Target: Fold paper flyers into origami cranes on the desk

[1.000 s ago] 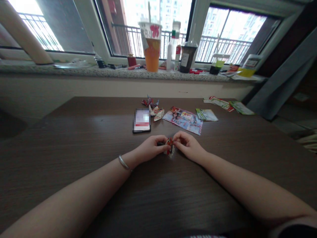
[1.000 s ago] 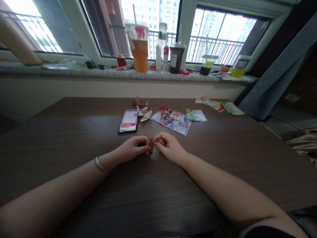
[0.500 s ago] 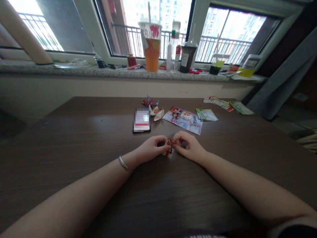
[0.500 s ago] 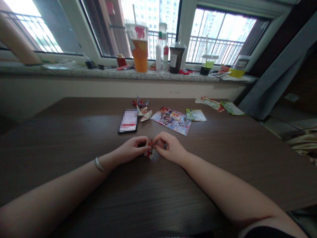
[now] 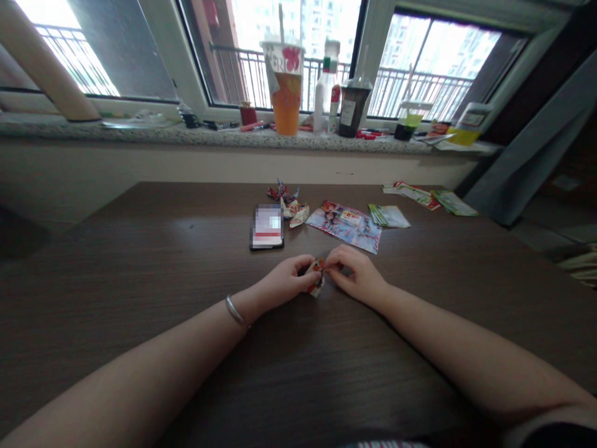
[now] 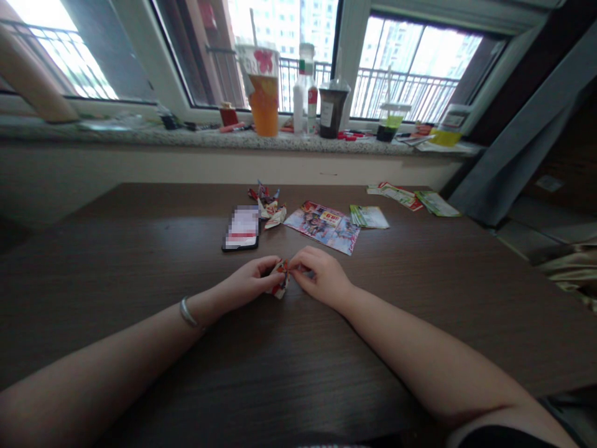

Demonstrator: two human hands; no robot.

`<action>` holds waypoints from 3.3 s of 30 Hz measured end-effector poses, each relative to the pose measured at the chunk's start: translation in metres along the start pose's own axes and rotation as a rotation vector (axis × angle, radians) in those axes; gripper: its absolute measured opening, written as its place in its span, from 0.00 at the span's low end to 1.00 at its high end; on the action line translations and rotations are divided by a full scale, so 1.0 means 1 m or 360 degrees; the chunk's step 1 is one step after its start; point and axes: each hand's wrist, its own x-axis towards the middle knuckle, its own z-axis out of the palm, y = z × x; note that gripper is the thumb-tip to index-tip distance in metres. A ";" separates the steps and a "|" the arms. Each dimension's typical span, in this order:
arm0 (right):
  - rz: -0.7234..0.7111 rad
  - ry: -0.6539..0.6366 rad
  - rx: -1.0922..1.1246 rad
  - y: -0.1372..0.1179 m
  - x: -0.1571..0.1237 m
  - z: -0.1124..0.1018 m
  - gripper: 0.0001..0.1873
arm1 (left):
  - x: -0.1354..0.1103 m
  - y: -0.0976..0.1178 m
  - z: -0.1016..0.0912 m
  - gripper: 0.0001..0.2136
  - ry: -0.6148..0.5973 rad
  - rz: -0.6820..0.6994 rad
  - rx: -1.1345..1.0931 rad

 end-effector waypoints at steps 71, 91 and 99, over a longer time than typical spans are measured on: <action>0.0008 -0.0017 -0.0139 -0.006 0.000 0.003 0.05 | -0.002 0.003 0.005 0.10 0.0416 0.0009 0.0176; -0.0014 0.0050 -0.0224 -0.006 -0.001 0.003 0.03 | -0.003 0.003 0.006 0.13 0.0269 0.0002 -0.0099; -0.0049 0.0043 -0.0303 -0.009 -0.002 0.003 0.03 | -0.004 0.007 0.007 0.11 0.0350 0.0060 0.0058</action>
